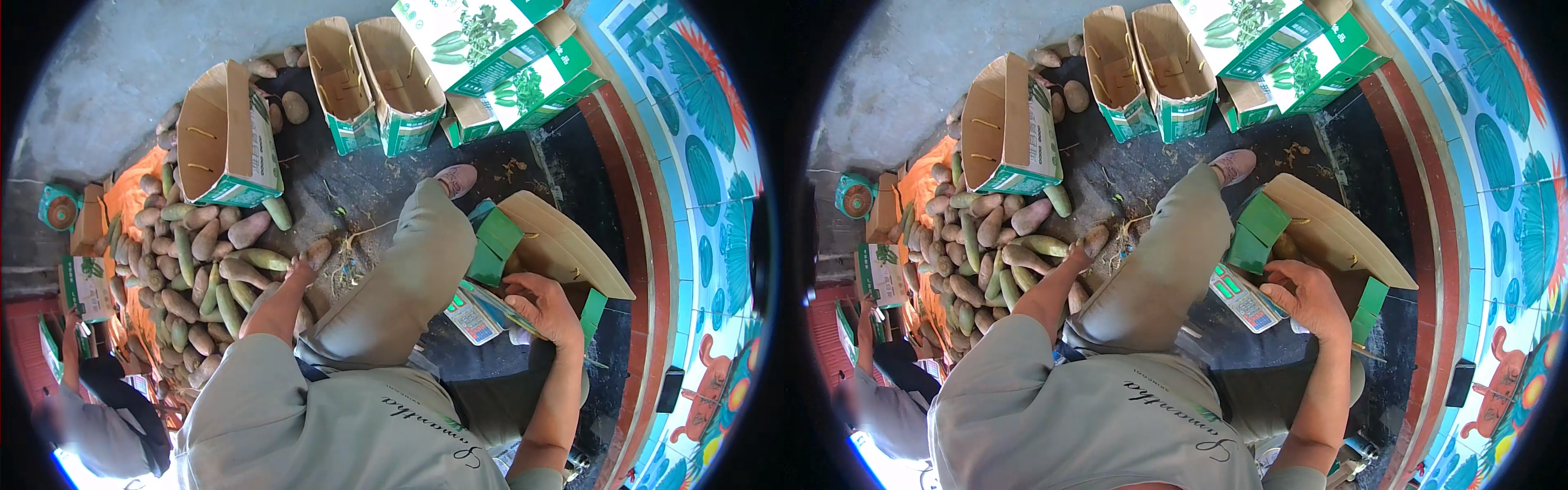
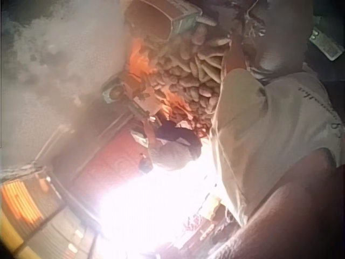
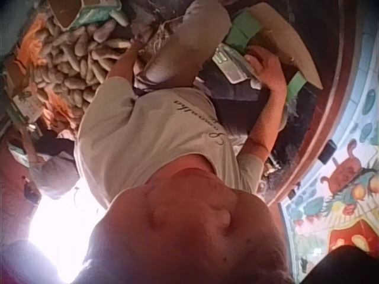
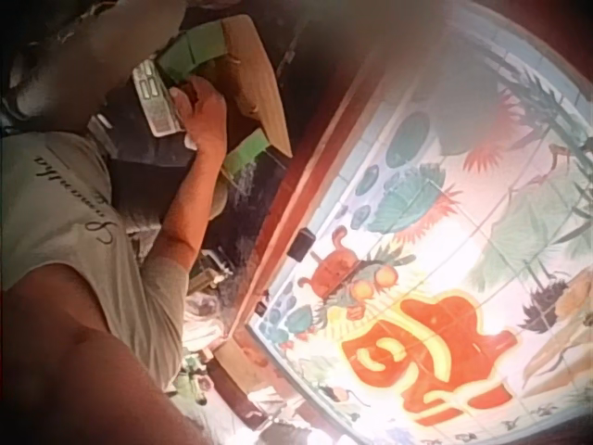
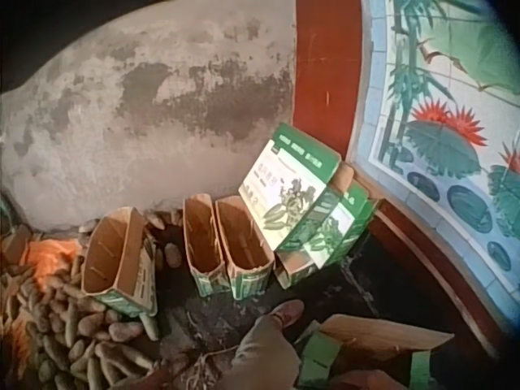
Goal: Sorting harvested yams and packing them into cardboard boxes on a digital scale.
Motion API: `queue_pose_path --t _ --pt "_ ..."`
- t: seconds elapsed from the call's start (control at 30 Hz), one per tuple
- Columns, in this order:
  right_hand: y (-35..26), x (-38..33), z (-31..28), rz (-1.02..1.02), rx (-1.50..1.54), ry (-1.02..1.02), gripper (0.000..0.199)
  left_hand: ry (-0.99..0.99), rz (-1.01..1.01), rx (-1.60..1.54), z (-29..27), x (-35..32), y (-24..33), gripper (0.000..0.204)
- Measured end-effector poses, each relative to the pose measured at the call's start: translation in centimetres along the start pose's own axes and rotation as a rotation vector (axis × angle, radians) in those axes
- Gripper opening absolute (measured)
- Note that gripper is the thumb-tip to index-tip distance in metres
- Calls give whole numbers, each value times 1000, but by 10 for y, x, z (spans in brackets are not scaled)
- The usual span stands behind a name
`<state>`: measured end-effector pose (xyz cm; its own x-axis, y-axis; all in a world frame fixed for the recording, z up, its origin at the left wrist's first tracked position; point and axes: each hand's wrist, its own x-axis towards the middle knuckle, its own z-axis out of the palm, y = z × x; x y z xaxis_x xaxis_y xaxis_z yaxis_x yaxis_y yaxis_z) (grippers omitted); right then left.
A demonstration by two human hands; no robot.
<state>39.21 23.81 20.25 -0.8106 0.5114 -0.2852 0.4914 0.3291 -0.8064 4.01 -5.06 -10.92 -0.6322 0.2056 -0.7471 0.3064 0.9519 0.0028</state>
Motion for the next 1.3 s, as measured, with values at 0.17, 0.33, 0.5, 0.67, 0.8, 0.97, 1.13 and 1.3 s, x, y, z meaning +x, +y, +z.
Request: queue_pose_path --t 0.17,0.33,0.5,0.67,0.8,0.97,1.13,1.3 --pt "-6 3 -2 51 33 -12 45 -64 -87 6 6 32 -23 90" --pt "-9 4 -3 87 -7 -32 51 -108 -67 87 7 32 -24 86" --pt "-11 7 -4 82 -34 -36 50 -45 -200 61 18 13 1 85" --pt "-8 9 -4 87 -20 -31 48 -156 -165 -77 36 26 10 104" --pt "-10 9 -3 82 -28 -15 47 -143 -163 68 29 14 34 101" --pt "-13 10 0 48 -75 1 42 -243 -133 -108 31 48 12 83" --pt "-15 3 3 49 -111 49 37 -764 -164 -790 -10 8 26 58" --pt "-16 -2 4 -49 -206 77 28 -869 159 -955 -52 -1 32 51"
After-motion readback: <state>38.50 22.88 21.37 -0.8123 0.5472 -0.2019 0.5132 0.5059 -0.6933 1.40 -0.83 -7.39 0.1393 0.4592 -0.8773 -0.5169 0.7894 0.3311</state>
